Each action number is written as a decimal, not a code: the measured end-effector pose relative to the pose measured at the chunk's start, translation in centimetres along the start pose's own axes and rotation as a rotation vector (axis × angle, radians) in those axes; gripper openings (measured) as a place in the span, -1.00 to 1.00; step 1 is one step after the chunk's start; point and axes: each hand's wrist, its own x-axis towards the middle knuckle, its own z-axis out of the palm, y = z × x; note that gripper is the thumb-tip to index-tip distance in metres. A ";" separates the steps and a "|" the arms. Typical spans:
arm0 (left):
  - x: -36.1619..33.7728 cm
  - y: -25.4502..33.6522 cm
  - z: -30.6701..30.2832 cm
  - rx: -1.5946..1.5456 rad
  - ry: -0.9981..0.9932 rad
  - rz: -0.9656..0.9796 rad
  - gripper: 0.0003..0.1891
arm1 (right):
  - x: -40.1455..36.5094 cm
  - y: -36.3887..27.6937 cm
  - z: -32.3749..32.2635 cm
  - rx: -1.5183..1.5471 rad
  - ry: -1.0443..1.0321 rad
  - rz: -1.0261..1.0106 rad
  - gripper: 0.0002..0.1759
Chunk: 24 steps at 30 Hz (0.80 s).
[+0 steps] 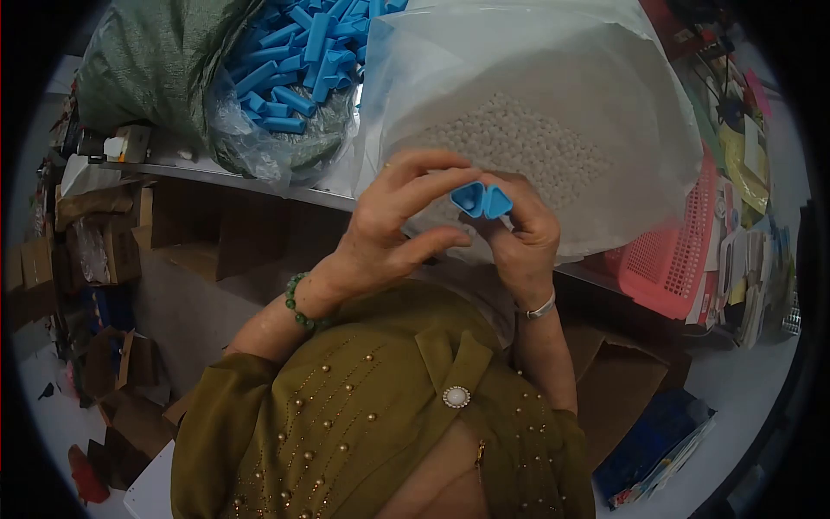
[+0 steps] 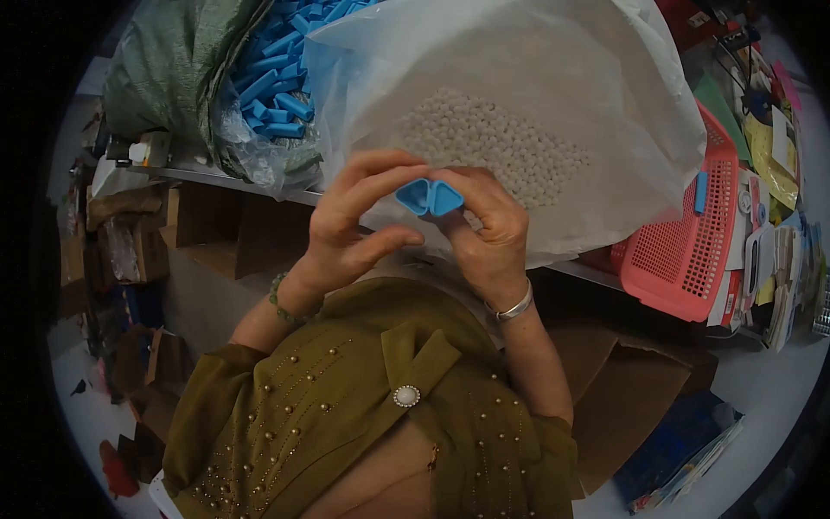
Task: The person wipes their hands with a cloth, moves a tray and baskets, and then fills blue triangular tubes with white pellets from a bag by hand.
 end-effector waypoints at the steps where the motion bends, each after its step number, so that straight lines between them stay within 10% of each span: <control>1: -0.4 -0.8 0.5 -0.163 -0.041 -0.050 -0.58 | -0.3 0.0 -0.1 -0.074 -0.070 -0.079 -0.67; 11: -0.8 -0.7 1.1 -0.236 -0.200 -0.025 -0.64 | -1.6 0.0 -1.0 0.867 -0.353 0.479 -0.60; 24: -0.8 0.2 2.4 -0.078 -0.198 0.048 -0.58 | -3.4 -1.9 -0.6 0.504 -0.129 0.361 -0.68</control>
